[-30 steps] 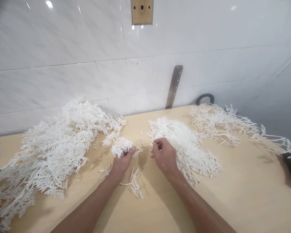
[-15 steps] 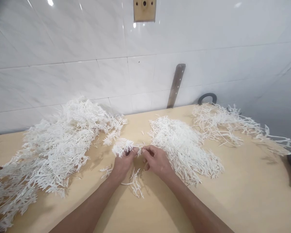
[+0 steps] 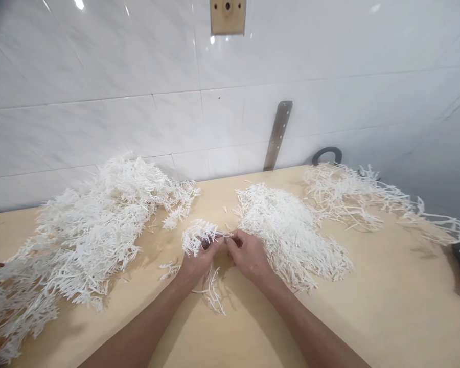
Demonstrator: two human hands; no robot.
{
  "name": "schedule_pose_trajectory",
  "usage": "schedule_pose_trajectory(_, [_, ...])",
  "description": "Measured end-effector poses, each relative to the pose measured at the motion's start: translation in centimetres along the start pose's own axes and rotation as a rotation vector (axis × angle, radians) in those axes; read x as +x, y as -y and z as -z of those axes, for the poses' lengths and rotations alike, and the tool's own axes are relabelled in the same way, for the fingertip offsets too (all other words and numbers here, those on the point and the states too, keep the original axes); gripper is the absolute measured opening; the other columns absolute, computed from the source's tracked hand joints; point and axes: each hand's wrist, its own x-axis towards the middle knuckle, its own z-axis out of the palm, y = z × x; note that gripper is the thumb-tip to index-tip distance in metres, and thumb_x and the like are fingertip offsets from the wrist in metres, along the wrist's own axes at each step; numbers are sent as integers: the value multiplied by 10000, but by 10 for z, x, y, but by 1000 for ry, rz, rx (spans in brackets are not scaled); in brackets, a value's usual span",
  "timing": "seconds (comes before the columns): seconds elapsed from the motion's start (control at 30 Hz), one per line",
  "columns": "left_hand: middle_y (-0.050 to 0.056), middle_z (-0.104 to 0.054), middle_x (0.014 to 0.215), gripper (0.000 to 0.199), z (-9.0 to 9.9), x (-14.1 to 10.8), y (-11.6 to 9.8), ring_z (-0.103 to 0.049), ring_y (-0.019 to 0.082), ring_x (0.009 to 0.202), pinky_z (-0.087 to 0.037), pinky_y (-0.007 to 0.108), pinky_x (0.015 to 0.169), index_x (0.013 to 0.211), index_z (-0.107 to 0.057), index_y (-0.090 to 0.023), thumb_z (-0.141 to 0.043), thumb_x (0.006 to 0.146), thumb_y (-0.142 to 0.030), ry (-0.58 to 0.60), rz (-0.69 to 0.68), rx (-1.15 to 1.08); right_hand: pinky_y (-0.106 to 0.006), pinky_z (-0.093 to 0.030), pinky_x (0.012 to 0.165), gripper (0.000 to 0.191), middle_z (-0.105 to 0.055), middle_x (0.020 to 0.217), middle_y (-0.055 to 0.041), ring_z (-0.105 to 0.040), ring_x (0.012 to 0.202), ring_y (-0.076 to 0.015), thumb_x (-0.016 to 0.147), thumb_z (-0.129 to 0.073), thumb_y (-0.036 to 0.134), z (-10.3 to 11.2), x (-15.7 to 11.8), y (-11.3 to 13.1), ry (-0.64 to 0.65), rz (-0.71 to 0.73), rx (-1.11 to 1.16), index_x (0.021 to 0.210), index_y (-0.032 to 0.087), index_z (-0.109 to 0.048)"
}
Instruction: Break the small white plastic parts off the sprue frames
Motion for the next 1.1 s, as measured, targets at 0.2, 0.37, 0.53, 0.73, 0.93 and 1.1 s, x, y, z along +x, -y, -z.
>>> schedule_pose_trajectory(0.2, [63,-684,716,247,1,1,3,-625,214,743,-492,317,733,697,-715,-143,-745,702,-389,-57,37,-4,-287,-508,487,241,-646,600,18,-628,459,-168,859,-582,442,-3,0,-3,90,-27,34,793,215,-626])
schedule_pose_trajectory(0.37, [25,-623,644,198,2,4,6,-572,173,664,-455,280,662,637,-651,-152,-725,690,-328,-96,33,2,-274,-500,485,278,-649,587,16,-635,465,-164,878,-557,459,-5,1,-8,127,-38,82,740,217,-571])
schedule_pose_trajectory(0.53, [27,-617,631,239,4,5,6,-569,168,643,-452,283,634,648,-645,-149,-729,709,-364,3,35,6,-253,-496,480,255,-642,606,24,-628,465,-144,871,-560,411,-3,2,-10,179,-41,60,720,206,-561])
schedule_pose_trajectory(0.73, [25,-604,624,224,3,5,8,-555,160,627,-457,284,630,630,-618,-148,-736,696,-326,-38,1,26,-246,-509,490,304,-631,614,26,-635,483,-137,897,-543,469,1,2,-12,223,-49,62,771,195,-579])
schedule_pose_trajectory(0.93, [26,-616,626,240,2,6,10,-552,158,620,-451,279,630,633,-625,-147,-703,715,-359,-77,7,75,-240,-493,479,294,-633,614,26,-634,475,-137,887,-559,463,-1,3,-14,188,-65,99,758,199,-567])
schedule_pose_trajectory(1.1, [34,-674,693,232,5,7,16,-615,187,688,-466,282,663,723,-667,-141,-668,759,-371,-99,33,183,-256,-500,500,220,-630,614,28,-645,485,-151,877,-559,401,-6,2,-11,134,-56,49,776,207,-577])
